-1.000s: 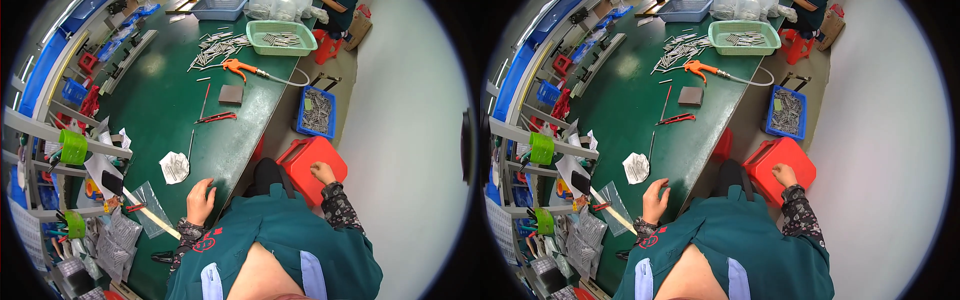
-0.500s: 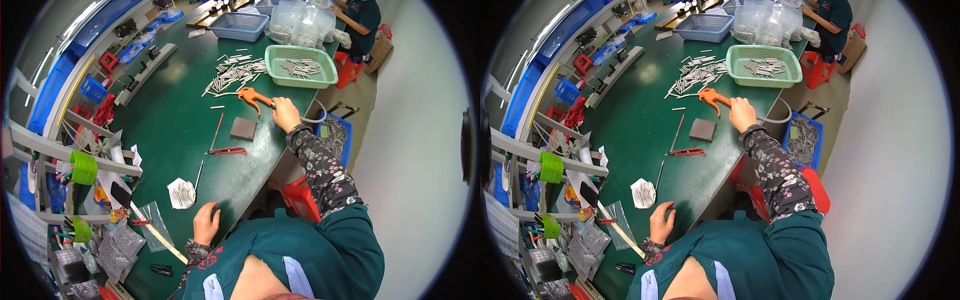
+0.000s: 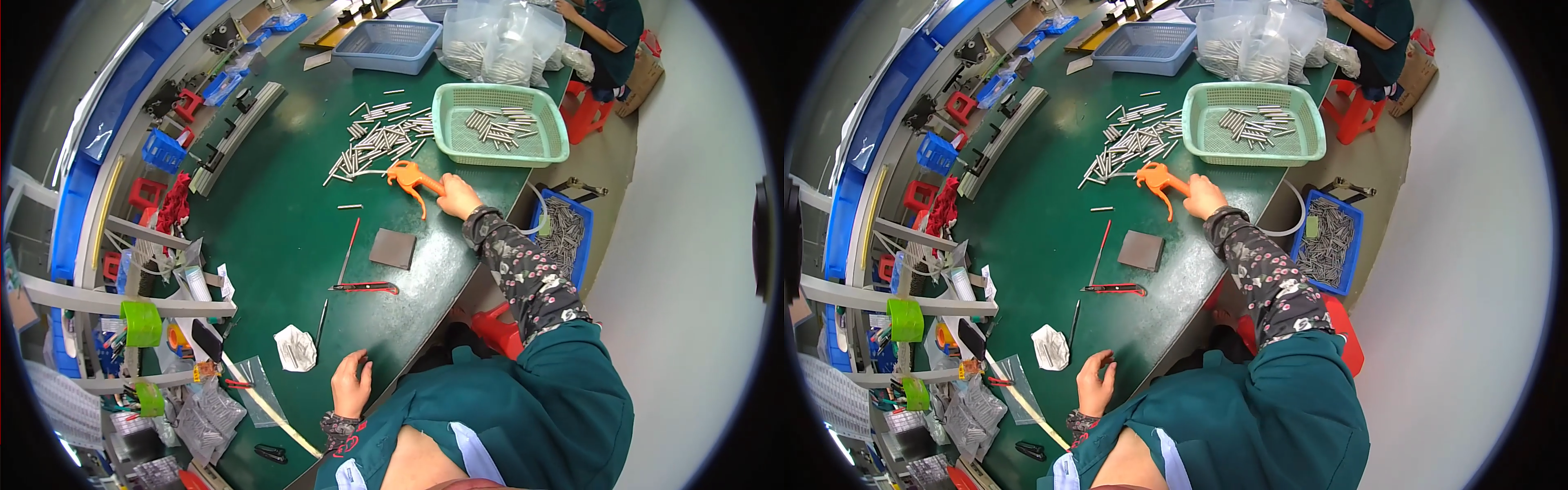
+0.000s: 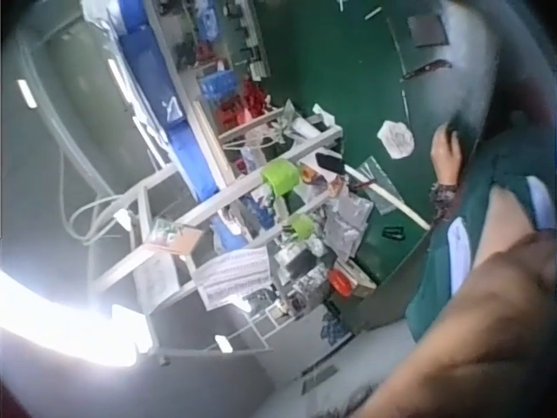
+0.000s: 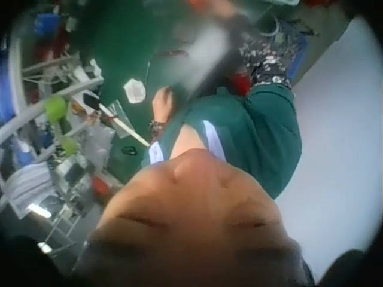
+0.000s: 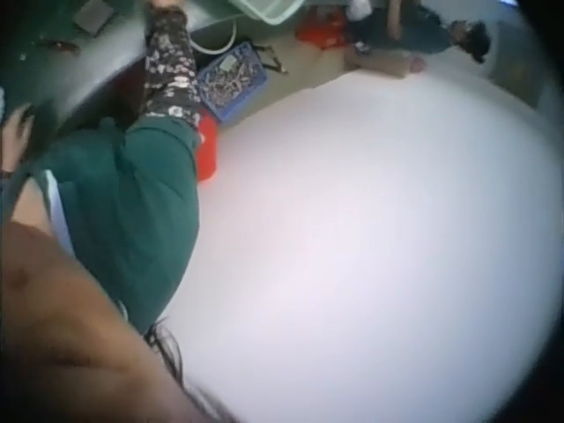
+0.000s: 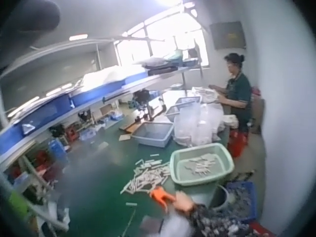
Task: Weighing metal components on a digital scale and sealing them in plastic bags using a stapler.
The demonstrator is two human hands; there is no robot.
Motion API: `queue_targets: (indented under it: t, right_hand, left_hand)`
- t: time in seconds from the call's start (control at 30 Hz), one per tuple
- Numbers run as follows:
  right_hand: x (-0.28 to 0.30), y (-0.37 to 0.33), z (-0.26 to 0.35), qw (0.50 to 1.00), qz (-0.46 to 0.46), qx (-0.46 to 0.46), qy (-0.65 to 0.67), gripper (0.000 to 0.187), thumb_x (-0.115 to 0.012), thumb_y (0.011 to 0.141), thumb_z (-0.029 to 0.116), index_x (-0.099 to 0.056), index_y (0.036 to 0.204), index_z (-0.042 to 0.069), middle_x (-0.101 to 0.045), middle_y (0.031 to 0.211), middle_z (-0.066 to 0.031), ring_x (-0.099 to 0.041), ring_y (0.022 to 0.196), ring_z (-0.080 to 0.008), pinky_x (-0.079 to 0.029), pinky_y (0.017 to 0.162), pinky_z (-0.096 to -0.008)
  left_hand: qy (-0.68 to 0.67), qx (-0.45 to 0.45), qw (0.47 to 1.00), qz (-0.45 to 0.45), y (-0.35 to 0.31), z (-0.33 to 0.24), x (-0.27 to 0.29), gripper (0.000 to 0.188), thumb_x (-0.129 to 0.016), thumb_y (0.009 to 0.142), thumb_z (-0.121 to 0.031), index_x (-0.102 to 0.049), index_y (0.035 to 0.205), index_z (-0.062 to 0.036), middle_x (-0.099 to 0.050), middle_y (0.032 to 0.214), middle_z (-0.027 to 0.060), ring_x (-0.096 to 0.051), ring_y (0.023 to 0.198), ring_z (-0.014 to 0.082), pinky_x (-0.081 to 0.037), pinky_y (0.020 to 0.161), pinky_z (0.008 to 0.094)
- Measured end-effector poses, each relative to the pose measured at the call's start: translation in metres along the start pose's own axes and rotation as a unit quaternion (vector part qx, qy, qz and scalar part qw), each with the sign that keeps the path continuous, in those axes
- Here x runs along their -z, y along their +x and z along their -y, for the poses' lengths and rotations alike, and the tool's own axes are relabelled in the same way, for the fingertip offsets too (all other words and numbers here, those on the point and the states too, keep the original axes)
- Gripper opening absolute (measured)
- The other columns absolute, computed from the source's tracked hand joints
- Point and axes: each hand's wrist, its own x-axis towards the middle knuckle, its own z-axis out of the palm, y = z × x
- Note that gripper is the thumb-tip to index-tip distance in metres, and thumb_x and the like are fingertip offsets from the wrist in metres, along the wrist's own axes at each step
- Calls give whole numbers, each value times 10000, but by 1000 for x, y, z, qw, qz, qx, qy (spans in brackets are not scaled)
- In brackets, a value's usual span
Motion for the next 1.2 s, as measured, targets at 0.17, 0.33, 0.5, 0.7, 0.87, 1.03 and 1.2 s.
queue_targets:
  t: [0.17,0.33,0.5,0.7,0.87,1.03,1.2]
  right_hand:
    - [34,-46,-7,964,45,-56,256,328,-550,672,103,-465,977,20,-543,767,-98,-552,715,-228,-435,623,-319]
    - [82,-140,-21,816,28,-29,577,424,-514,726,194,-459,1115,34,-475,730,11,-449,635,-70,-361,584,-196]
    - [91,-209,-78,727,-101,-89,673,533,-441,827,498,-471,1084,32,-520,806,-21,-501,688,-111,-420,629,-261]
    - [84,-234,-127,639,-285,-131,702,422,-541,789,486,-489,892,80,-505,672,8,-511,589,-90,-474,538,-251]
    - [79,-224,-125,615,-338,-235,672,361,-637,748,405,-479,837,93,-484,602,11,-499,473,-88,-490,466,-239]
    - [67,-186,-148,658,-336,-245,628,317,-699,709,318,-485,755,88,-497,588,4,-491,433,-83,-443,417,-211]
    - [52,-122,-186,630,-335,-296,635,302,-733,670,248,-479,714,90,-468,560,22,-451,423,-59,-409,398,-184]
  left_hand:
    - [-25,-36,999,17,9,3,-5,213,-587,725,-4,-558,936,2,-591,846,145,-602,752,257,-472,666,320]
    - [-11,-87,996,27,17,7,8,215,-581,726,2,-554,940,9,-588,854,154,-593,782,276,-468,692,327]
    - [17,-116,991,57,22,18,15,239,-573,727,11,-545,964,14,-585,888,159,-594,793,272,-467,704,326]
    - [6,-167,983,73,34,4,17,239,-563,745,11,-539,982,11,-591,907,141,-603,801,234,-468,707,301]
    - [37,-201,977,62,53,-7,14,238,-560,753,11,-538,990,8,-597,908,125,-609,790,204,-471,699,283]
    - [52,-235,968,66,93,-38,1,246,-559,746,28,-538,991,9,-597,898,125,-612,785,205,-475,694,281]
    - [64,-264,960,72,161,-102,-41,350,-574,700,59,-526,1039,-13,-568,986,136,-584,853,252,-473,722,312]
